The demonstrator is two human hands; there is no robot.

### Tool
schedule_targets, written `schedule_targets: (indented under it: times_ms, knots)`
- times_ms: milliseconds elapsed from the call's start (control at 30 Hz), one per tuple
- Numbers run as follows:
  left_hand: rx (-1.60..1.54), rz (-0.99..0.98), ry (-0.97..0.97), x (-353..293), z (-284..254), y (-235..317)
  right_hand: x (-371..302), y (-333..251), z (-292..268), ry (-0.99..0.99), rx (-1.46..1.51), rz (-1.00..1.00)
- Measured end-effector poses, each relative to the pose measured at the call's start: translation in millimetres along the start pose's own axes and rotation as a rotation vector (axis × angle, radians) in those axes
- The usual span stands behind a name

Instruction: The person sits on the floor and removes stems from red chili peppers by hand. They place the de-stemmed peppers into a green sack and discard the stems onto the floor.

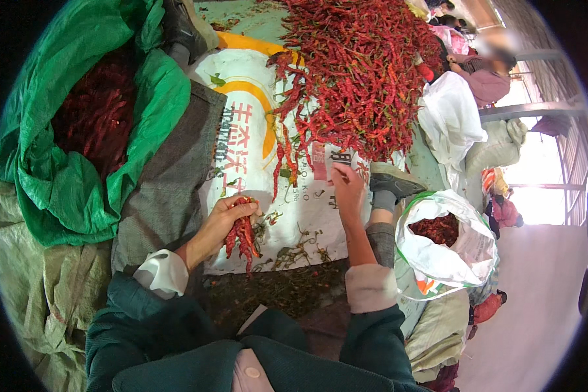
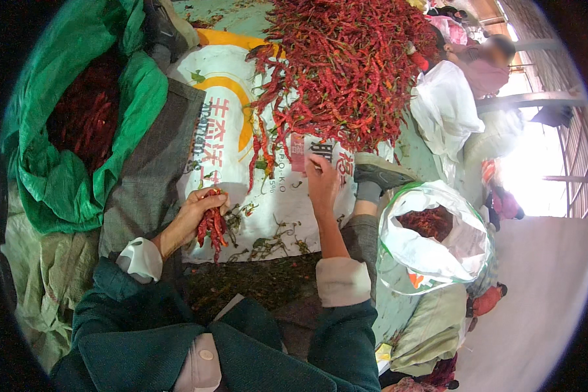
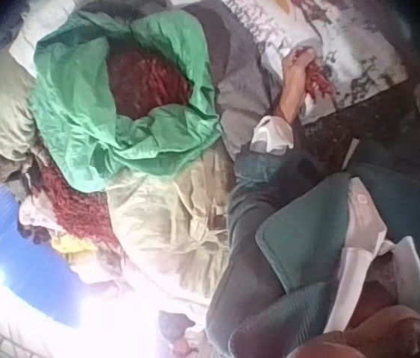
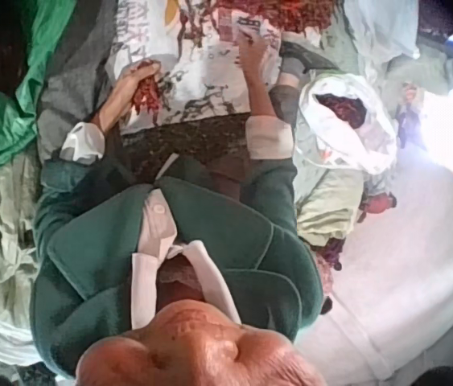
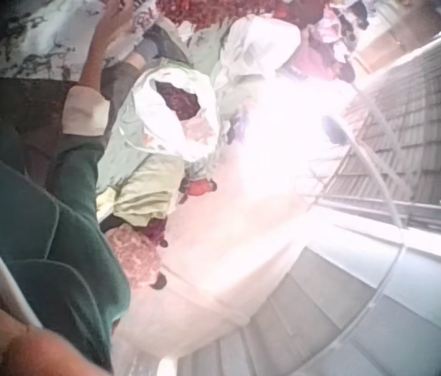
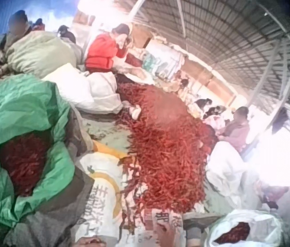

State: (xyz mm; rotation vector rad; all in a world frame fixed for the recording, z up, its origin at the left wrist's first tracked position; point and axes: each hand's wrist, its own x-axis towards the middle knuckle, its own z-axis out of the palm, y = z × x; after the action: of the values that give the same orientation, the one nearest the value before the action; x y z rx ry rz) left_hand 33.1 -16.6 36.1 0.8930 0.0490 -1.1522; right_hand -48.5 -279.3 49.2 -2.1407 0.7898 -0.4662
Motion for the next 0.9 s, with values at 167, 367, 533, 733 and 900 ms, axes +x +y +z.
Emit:
schedule_targets:
  times_ms: [167,367,533,733,900]
  knots:
    - [-0.014,-0.005,-0.014,0,2,0,5,-1,27,-0.128,-0.055,0.109]
    - [0.070,-0.016,-0.031,1,-4,-2,-23,-10,53,-0.236,-0.459,0.070]
    - [0.088,-0.014,-0.029,4,-6,-6,-24,-12,52,-0.111,-0.428,0.153]
    - [0.102,-0.011,-0.014,2,-5,-5,-22,-4,58,-0.042,-0.379,0.123]
    - [0.115,-0.008,-0.027,1,-14,-8,-27,-2,49,-0.099,-0.224,0.234]
